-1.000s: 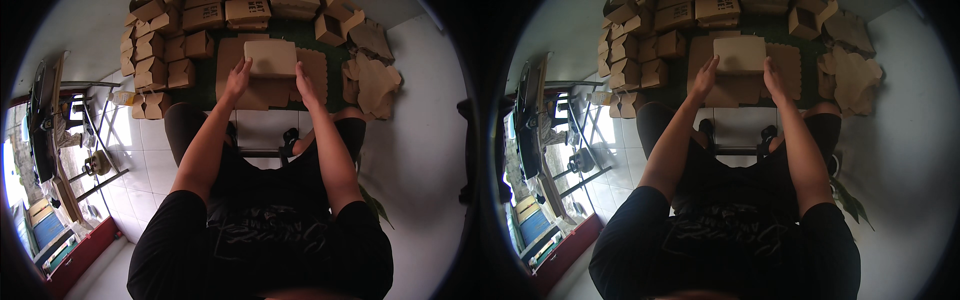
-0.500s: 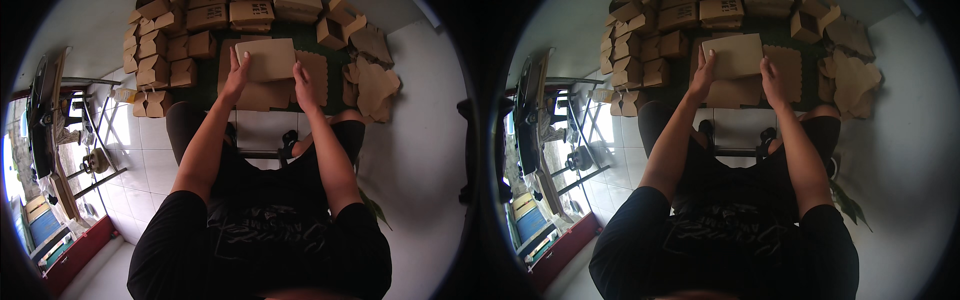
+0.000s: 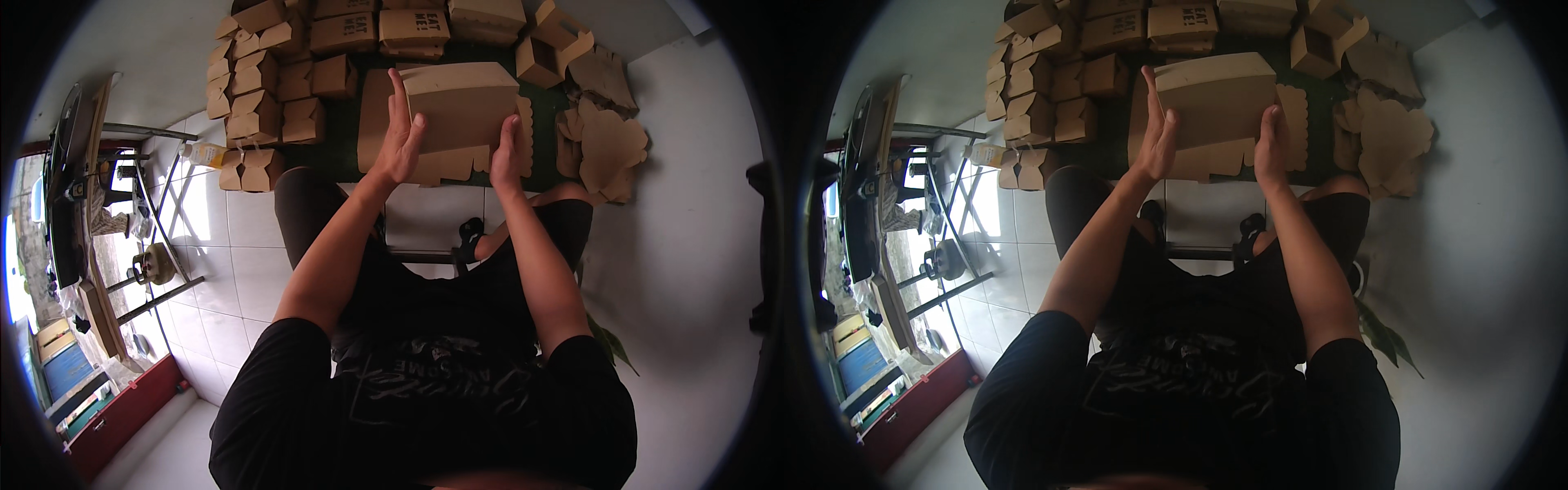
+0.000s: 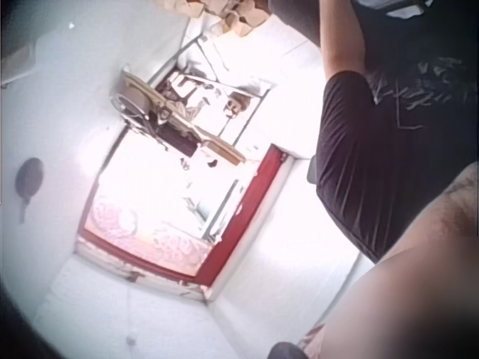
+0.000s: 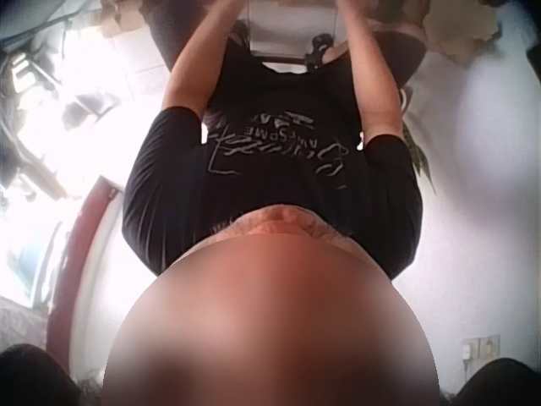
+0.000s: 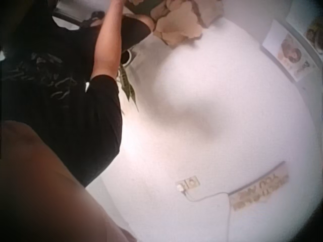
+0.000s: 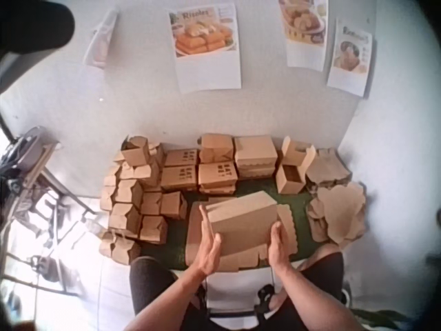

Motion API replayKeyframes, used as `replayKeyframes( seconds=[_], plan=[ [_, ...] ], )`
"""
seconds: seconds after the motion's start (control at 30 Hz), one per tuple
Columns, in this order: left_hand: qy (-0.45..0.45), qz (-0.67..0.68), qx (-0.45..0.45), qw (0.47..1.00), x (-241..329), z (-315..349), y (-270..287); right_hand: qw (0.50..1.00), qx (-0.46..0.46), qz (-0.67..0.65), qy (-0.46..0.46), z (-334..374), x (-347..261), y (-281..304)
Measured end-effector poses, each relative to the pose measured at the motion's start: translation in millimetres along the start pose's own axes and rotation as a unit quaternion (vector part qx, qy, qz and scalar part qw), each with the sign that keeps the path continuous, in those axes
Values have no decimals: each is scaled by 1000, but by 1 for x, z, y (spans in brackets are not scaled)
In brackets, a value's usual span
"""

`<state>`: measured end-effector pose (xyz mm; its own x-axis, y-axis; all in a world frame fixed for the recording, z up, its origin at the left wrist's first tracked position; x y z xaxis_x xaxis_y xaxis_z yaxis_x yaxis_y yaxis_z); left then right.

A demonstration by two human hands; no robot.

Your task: The person assembles flat cardboard pieces into small boxes by folding and interlocking the flaps. They handle multiple flat pieces, fold them into shape, and place the finished boxes on the table.

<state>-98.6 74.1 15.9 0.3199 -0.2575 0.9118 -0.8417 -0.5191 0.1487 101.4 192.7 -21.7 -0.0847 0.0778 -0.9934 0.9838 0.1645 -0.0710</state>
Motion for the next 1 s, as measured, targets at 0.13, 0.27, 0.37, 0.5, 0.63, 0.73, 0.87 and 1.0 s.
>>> replayKeyframes(
  seconds=[0.13,0.27,0.37,0.5,0.63,0.73,0.87,1.0],
  plan=[
    [-2,-24,-9,1000,15,7,5,997,7,-73,-8,4,3,-3],
    [61,24,-25,998,10,6,10,994,-17,-105,-30,0,6,-4],
    [93,97,-9,991,9,4,16,982,-32,-162,-96,-11,13,-5],
    [261,133,-28,956,4,6,23,943,-38,-142,-298,-22,38,9],
    [268,128,-41,954,5,5,23,951,-159,-50,-259,-27,47,18],
    [247,124,-42,960,4,4,21,923,-158,-84,-340,-26,47,22],
    [309,168,-40,935,0,6,20,894,-118,-101,-419,-22,32,24],
    [418,238,21,877,-5,7,22,900,-94,-95,-416,-22,19,22]
  ],
)
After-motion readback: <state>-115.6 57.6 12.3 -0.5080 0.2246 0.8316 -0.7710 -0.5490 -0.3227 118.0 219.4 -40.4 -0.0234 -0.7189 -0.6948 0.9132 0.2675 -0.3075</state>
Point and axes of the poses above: each hand's wrist, its own z-axis away from the middle knuckle, its own y-axis out of the back of the hand, x = y × z, the point moved 4 cm from there along -z, towards the middle knuckle, and after that the axes turned 9 degrees about x, right-handed, at the moved point
